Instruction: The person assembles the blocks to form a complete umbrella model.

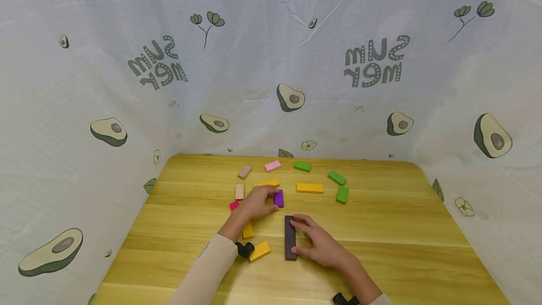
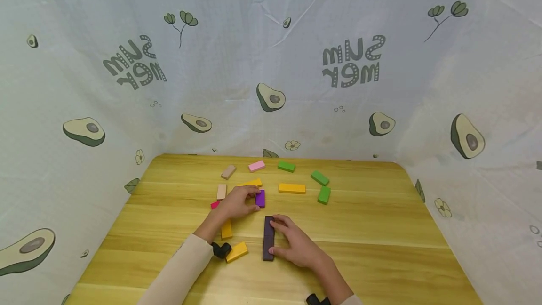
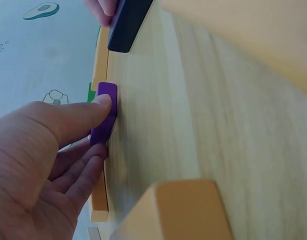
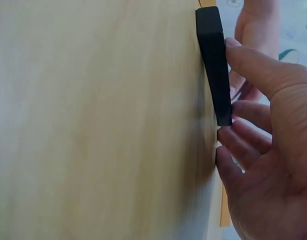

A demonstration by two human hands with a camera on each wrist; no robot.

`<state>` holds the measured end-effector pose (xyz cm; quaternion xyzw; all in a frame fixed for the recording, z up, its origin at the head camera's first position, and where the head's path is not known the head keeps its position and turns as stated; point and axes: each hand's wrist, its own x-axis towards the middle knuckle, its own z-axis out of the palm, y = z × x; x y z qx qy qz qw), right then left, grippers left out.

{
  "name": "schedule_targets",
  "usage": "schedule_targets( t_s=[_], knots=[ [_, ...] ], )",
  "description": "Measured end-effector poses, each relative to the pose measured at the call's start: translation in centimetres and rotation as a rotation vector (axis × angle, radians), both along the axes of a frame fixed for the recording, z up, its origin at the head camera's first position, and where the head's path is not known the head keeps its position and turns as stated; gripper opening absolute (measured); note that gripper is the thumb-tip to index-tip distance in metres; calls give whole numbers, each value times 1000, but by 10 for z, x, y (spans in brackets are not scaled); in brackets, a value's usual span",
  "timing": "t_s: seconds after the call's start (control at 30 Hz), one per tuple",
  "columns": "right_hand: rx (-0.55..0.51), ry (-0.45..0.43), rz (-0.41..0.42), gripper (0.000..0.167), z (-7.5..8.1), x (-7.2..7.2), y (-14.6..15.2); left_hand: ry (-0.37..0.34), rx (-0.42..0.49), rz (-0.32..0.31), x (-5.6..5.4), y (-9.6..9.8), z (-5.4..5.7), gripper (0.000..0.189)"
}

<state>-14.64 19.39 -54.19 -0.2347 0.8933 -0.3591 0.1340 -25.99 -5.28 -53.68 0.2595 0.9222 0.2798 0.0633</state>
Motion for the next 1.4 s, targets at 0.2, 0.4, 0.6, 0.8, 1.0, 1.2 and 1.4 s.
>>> schedule_targets(
  t_s=[0.2, 0.4, 0.6, 0.8, 1.0, 1.2, 1.4],
  knots=[
    [-4, 4, -9, 71, 1, 1, 0, -7, -1, 9, 2, 2, 2, 51],
    [16, 20, 0, 72, -1, 0, 1, -5, -6, 3, 6, 6, 6, 50],
    [5, 24, -4, 71, -1, 1, 0, -15, 12, -11, 11, 9, 11, 48],
    [-5, 63, 6, 71, -1, 2, 0, -14, 19, -30, 15, 15, 13, 46],
    [-6, 45, 6, 71, -2, 1, 0, -43, 15, -62, 16, 21, 9, 41],
    [-1, 24, 1, 72, -2, 1, 1, -77, 22, -61, 16, 24, 6, 40],
    [-3, 34, 2, 72, -2, 1, 2, -91, 33, -65, 17, 24, 8, 40]
  ],
)
